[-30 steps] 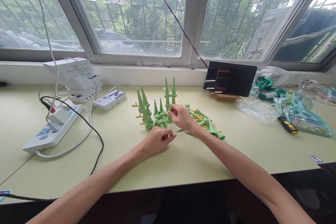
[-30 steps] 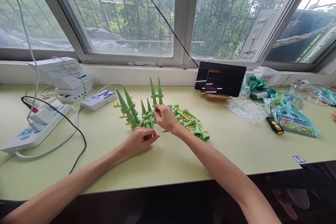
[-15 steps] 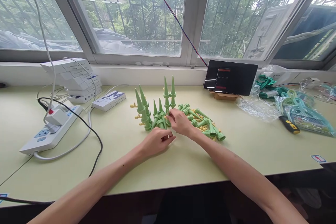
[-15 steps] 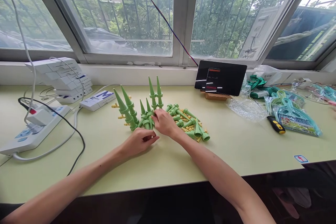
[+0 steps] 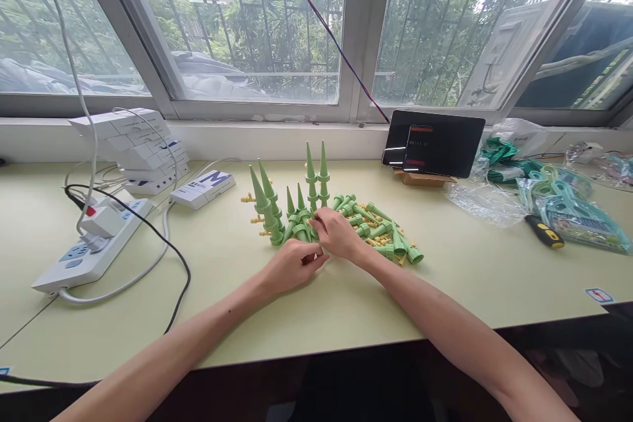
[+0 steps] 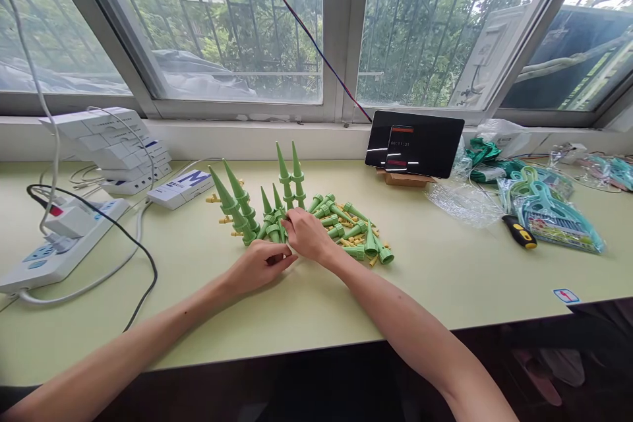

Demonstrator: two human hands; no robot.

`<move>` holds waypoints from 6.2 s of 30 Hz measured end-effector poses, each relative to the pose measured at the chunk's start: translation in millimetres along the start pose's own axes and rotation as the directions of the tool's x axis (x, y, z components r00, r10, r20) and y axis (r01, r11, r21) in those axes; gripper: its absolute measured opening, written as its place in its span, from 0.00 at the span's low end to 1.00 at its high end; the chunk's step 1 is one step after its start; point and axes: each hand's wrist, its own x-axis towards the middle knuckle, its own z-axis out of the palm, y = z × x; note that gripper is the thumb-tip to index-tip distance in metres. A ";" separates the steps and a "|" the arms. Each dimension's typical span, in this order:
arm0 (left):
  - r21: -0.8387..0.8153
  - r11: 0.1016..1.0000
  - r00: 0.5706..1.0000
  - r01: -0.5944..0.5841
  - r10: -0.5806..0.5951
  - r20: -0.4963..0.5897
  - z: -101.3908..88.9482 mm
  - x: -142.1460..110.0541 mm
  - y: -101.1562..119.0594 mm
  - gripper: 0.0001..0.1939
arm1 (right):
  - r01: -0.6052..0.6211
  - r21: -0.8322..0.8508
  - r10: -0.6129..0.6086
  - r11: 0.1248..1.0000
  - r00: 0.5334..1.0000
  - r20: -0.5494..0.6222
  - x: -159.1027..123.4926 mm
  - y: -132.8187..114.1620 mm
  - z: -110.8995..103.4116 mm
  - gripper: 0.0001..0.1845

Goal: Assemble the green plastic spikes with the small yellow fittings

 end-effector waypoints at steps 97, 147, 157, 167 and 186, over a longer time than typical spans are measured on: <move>0.020 1.000 1.000 0.015 -0.015 0.024 -6.4 1.9 2.3 0.17 | -0.374 -0.407 0.417 0.833 0.909 0.018 -13.4 60.6 -72.5 0.11; -0.230 0.947 0.927 0.224 -0.280 -0.249 -10.9 4.8 8.1 0.10 | -0.117 0.526 0.072 0.842 0.992 0.106 -46.4 -11.9 -25.6 0.15; -0.217 0.955 0.930 0.202 -0.257 -0.264 -9.6 5.1 6.3 0.10 | -0.082 0.447 0.056 0.891 0.996 0.072 -46.3 -14.0 -24.7 0.12; -0.199 0.975 0.962 0.101 -0.147 -0.229 -9.8 4.0 3.0 0.08 | 0.077 0.280 -0.115 0.957 0.986 0.123 -46.6 -13.4 -32.3 0.11; -0.134 0.982 0.965 0.135 -0.161 -0.206 -6.6 4.9 2.9 0.09 | -0.358 -0.241 0.328 0.902 0.932 -0.157 -31.0 69.3 -95.5 0.12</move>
